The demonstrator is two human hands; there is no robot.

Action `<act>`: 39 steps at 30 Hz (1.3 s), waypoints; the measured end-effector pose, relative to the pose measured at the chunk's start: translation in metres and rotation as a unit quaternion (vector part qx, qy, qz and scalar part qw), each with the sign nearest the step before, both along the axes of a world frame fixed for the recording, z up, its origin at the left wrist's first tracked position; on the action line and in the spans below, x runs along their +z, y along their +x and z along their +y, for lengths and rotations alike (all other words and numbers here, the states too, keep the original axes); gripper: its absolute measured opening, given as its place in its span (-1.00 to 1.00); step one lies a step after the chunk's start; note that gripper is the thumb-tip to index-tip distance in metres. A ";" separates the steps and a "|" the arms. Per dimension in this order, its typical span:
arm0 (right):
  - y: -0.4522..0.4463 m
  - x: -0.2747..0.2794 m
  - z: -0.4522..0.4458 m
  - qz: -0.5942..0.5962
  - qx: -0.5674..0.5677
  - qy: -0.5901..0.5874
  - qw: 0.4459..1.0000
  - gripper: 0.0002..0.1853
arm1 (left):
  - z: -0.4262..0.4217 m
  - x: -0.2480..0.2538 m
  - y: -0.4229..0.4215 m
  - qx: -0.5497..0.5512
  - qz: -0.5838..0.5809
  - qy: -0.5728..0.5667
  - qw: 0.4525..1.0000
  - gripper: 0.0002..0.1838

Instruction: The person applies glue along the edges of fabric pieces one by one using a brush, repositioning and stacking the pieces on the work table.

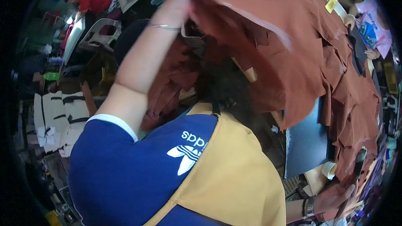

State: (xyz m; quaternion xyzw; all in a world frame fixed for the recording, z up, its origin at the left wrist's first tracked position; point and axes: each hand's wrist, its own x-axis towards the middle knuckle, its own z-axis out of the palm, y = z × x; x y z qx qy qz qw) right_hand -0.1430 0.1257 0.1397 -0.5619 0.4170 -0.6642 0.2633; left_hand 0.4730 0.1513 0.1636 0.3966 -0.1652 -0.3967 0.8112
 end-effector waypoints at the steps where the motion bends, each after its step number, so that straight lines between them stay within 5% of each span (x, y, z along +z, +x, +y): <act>1: 0.004 0.001 -0.006 0.000 0.016 -0.003 1.000 -0.72 | 0.021 -0.034 0.056 -0.002 -0.054 -0.041 0.998 -0.46; 3: 0.010 0.000 -0.018 0.006 0.043 -0.012 0.999 -0.72 | 0.098 -0.042 0.101 0.223 -0.039 0.060 0.972 -0.71; 6: 0.021 -0.003 -0.030 0.016 0.091 -0.031 0.995 -0.71 | 0.203 -0.082 0.157 0.294 -0.079 0.114 0.946 -0.57; 8: 0.040 -0.001 -0.035 -0.044 0.100 0.055 0.992 -0.70 | 0.274 -0.135 0.198 0.360 -0.102 0.146 0.916 -0.54; 16: 0.051 -0.008 -0.035 -0.002 0.067 0.040 0.997 -0.77 | 0.483 -0.290 0.197 0.392 -0.107 0.407 0.818 -0.64; 17: 0.052 -0.009 -0.031 -0.018 0.079 0.043 0.996 -0.78 | 0.490 -0.305 0.193 0.435 -0.120 0.512 0.731 -0.57; 18: 0.050 -0.010 -0.027 -0.035 0.094 0.045 0.994 -0.78 | 0.488 -0.292 0.180 0.331 -0.134 0.704 0.614 -0.39; 19: 0.048 -0.010 -0.020 -0.036 0.075 0.051 0.995 -0.78 | 0.476 -0.300 0.167 0.290 -0.131 0.851 0.419 -0.20; 20: 0.047 -0.010 -0.015 -0.041 0.059 0.057 0.996 -0.79 | 0.454 -0.294 0.159 0.354 -0.095 0.836 0.409 -0.13; 21: 0.045 -0.012 -0.011 -0.046 0.044 0.062 0.996 -0.79 | 0.449 -0.322 0.179 0.351 -0.189 0.852 0.338 -0.15; 23: 0.024 -0.022 -0.001 0.047 0.009 0.086 0.995 -0.75 | 0.348 -0.245 0.141 0.270 -0.303 0.778 0.479 -0.22; 26: 0.019 -0.020 0.018 0.292 -0.077 0.040 0.952 -0.72 | 0.211 -0.235 0.173 0.310 -0.571 0.508 0.566 -0.45; 29: 0.017 -0.026 0.038 0.217 -0.128 0.100 0.963 -0.72 | 0.061 -0.164 0.146 0.245 -0.643 0.318 0.652 -0.51; 31: 0.010 -0.025 0.051 0.185 -0.112 0.113 0.970 -0.71 | -0.021 -0.128 0.127 0.218 -0.705 0.245 0.629 -0.53; 34: 0.008 -0.020 0.071 0.166 -0.110 0.117 0.973 -0.73 | -0.118 -0.089 0.088 0.137 -0.741 0.295 0.588 -0.47; 39: -0.001 -0.027 0.108 0.205 -0.212 0.131 0.946 -0.71 | -0.221 -0.070 0.064 0.066 -0.837 0.312 0.445 -0.46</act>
